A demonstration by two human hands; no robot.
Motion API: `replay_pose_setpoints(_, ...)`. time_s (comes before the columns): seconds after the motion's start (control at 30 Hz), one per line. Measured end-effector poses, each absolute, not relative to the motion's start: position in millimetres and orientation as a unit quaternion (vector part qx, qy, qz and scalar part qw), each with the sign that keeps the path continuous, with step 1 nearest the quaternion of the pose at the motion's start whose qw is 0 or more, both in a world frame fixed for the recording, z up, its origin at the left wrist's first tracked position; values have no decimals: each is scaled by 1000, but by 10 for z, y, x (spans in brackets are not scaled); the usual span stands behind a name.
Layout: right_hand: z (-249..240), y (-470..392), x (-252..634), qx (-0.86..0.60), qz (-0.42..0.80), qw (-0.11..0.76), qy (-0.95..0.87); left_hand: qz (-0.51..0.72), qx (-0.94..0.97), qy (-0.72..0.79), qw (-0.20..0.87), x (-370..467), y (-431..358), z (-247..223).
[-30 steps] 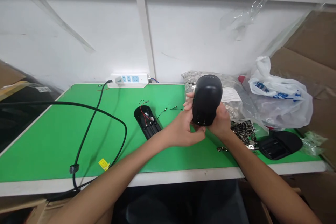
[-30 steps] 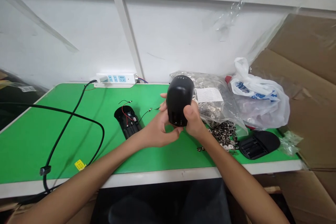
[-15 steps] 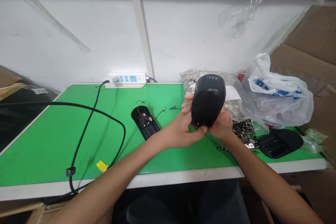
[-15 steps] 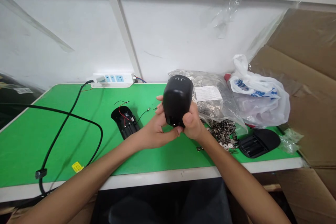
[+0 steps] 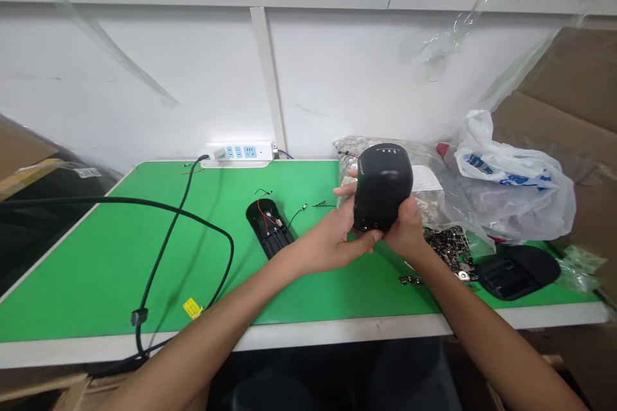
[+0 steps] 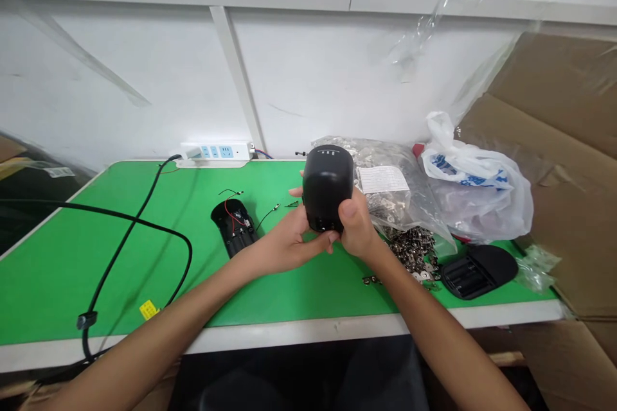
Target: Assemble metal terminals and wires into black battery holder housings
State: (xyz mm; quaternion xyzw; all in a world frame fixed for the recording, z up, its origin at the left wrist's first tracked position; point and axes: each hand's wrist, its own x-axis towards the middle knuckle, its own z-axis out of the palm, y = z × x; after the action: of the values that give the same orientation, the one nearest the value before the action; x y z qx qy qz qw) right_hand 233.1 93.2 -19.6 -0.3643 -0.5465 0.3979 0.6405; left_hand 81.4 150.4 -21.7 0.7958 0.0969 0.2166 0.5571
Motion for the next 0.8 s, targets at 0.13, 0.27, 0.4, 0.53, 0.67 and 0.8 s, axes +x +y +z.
replay_pose_setpoints(0.13,-204,968,2350,-388,380,657,-523,223,777,111,578,807,1506,-191)
replay_pose_setpoints(0.27,-167,1043,2421,-448,356,661,-485,241,679,98,687,818,1524,-156)
replay_pose_setpoints(0.4,-109,1108,2491,-477,314,684,-454,251,636,98,723,804,1578,-103)
replay_pose_setpoints(0.53,-99,1125,2499,-487,293,692,-446,240,661,117,702,777,1623,-115)
replay_pose_setpoints(0.67,-117,1128,2492,-486,290,675,-473,213,725,167,633,733,1651,-123)
replay_pose_setpoints(0.8,-112,1145,2496,-480,333,669,-460,162,740,153,634,647,1662,-74)
